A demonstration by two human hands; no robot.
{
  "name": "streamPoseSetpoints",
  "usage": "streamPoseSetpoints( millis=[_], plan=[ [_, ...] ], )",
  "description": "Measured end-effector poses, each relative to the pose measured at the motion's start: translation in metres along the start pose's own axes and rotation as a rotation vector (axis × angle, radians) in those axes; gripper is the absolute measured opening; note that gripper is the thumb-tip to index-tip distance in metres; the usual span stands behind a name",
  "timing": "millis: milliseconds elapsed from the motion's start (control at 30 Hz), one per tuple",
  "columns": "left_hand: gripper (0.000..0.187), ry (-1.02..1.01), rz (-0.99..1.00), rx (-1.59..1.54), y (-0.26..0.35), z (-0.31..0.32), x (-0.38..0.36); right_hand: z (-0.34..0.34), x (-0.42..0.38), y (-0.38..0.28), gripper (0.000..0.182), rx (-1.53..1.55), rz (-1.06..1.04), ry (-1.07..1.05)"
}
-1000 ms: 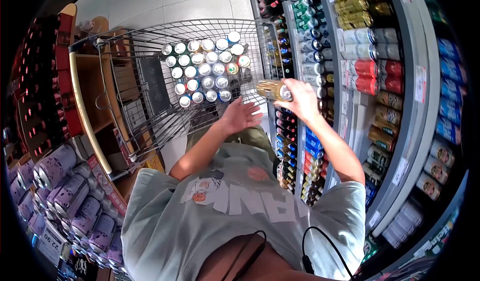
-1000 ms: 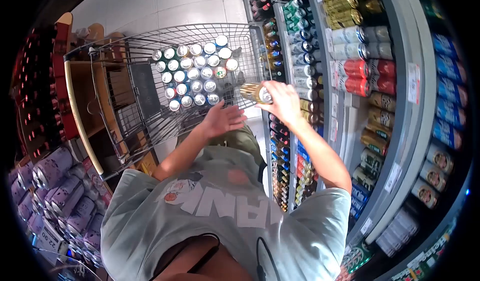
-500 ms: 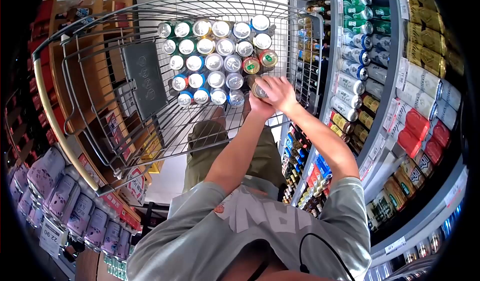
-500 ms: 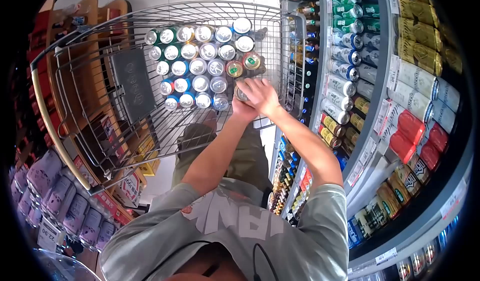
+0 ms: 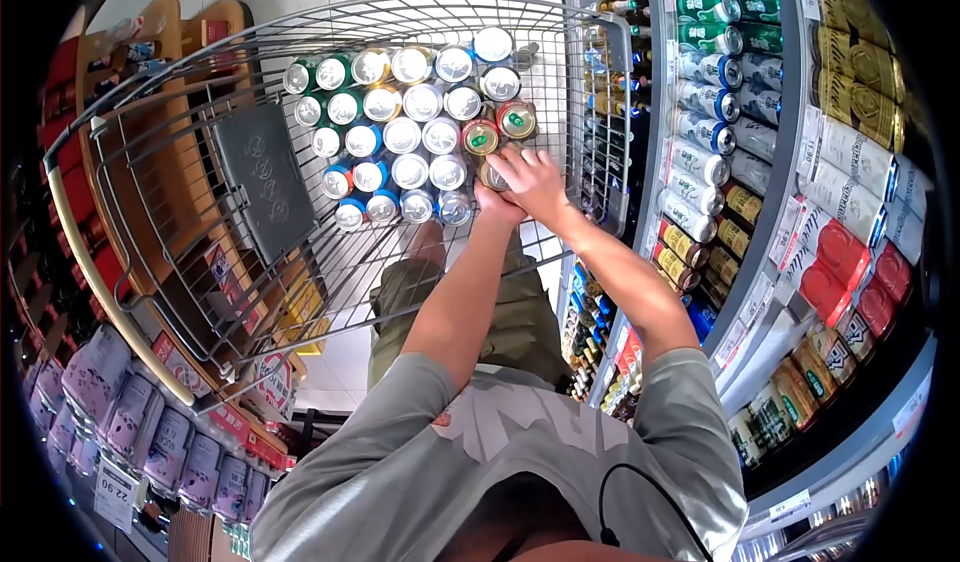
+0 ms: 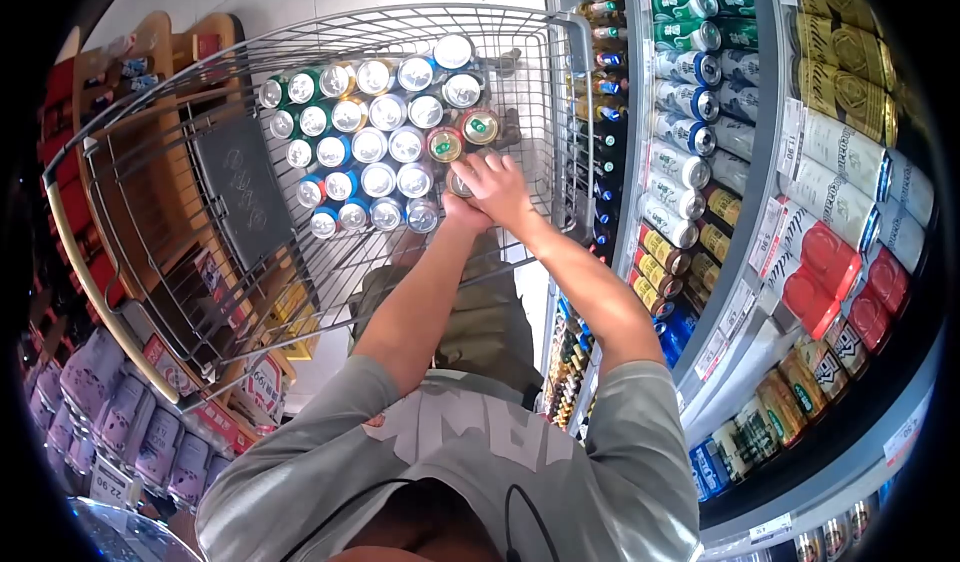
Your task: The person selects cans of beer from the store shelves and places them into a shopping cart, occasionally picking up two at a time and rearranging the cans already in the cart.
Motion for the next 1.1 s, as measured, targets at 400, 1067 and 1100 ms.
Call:
streamPoseSetpoints(
  millis=[400,1067,1100],
  plan=[
    [0.067,-0.035,0.263,0.203,0.019,-0.009,0.019,-0.021,0.001,0.002,0.068,0.334,0.304,-0.107],
    [0.058,0.197,0.367,0.194,0.005,0.002,-0.008,-0.02,0.001,0.004,0.055,0.317,0.594,-0.061],
    [0.056,0.212,0.358,0.215,0.005,0.0,-0.009,-0.022,0.002,0.003,0.056,0.325,0.614,-0.05]
  ],
)
Point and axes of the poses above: each hand's wrist, its own x-axis towards the middle knuckle, its own z-axis out of the palm, y = z × x, the point moved 2 cm from there along x, towards the middle knuckle, and after that the axes turned 14 degrees about y, right-handed, at the moved point
